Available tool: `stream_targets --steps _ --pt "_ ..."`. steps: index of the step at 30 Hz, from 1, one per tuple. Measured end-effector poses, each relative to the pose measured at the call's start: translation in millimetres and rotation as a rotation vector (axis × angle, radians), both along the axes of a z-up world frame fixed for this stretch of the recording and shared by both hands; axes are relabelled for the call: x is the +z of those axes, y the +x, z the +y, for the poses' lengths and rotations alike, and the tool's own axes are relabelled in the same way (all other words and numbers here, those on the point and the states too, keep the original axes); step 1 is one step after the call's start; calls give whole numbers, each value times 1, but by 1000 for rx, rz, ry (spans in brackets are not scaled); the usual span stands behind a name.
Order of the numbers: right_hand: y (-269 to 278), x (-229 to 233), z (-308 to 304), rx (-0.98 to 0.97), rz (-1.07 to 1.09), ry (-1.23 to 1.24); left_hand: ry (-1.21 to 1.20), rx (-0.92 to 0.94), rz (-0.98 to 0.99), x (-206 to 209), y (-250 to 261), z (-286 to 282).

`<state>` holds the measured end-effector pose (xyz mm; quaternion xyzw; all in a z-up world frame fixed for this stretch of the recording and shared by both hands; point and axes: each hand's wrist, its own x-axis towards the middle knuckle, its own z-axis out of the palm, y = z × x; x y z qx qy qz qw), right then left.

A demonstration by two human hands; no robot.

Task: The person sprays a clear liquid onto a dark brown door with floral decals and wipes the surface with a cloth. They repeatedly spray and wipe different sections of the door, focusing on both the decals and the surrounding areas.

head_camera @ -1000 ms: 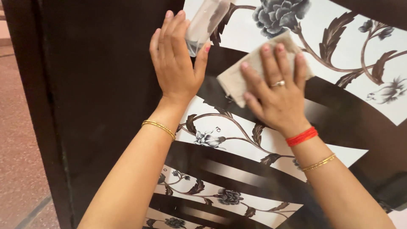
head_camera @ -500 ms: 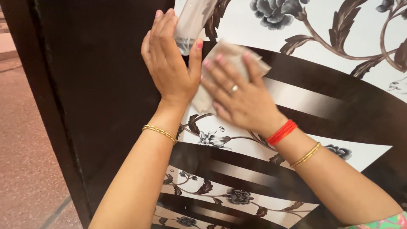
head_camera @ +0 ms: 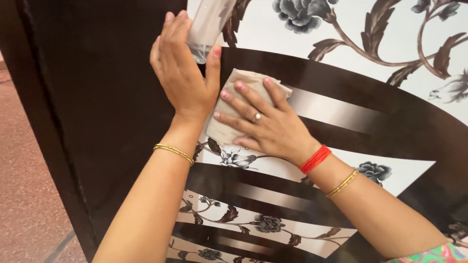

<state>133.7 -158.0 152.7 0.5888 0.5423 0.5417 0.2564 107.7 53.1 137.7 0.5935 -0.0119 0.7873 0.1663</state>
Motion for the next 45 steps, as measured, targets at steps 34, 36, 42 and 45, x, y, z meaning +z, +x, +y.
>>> stream_targets --steps 34,36,42,45 --pt "29 -210 -175 -139 450 1441 -101 43 41 -58 47 5" --pt "27 -208 -159 -164 387 1353 -30 181 5 -73 49 -1" --pt "20 -198 -158 -109 295 1044 -36 -53 114 -82 48 -2" --pt "26 -185 -177 -124 345 1269 -98 -139 167 -81 48 -4"
